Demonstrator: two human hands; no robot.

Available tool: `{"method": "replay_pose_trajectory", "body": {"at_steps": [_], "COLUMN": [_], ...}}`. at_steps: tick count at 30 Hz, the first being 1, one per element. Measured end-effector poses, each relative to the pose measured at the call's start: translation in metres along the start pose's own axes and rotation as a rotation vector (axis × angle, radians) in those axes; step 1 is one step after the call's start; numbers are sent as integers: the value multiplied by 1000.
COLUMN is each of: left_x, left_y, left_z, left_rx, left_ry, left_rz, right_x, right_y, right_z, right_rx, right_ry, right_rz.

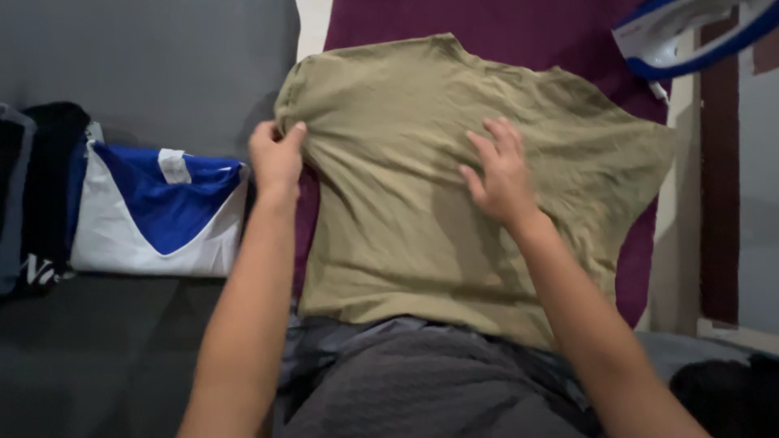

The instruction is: The person irons a beige t-shirt laid out on a purple mat. They smooth the fabric with their hands and use a blue and white iron to press the shirt, moving it back and forth across the surface.

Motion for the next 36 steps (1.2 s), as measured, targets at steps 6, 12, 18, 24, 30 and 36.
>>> {"method": "replay_pose_trajectory", "body": {"at_steps": [6, 12, 18, 24, 30, 36], "left_x": [1, 32, 46, 45, 35, 21], "left_y": [-6, 49, 80, 82, 61, 64], "left_z": [-7, -26, -28, -22, -26, -21], "left_rx": [-58, -94, -11, -34, -28, 38], "left_ry": [119, -413, -775, -850, -761, -497], "left_rz": [2, -72, 243, 279, 258, 113], "right_x": [46, 122, 178, 173, 160, 187], "right_y": [88, 177, 189, 162, 150, 169], "right_z": [-60, -106, -111, -110, -118, -110], "right_rx": [80, 338, 75, 11, 271, 485], "right_ry": [271, 442, 394, 345, -119, -647], "right_rz": [207, 762, 941, 943, 1194, 1140]}}
Point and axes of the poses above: each hand's wrist, its own y-axis away from the middle knuckle, its own z-axis out of the palm, x = y × z, the point moved 1 cm from there along -y, towards the middle knuckle, and after that the axes turned 10 degrees about x, right-handed, at the moved point
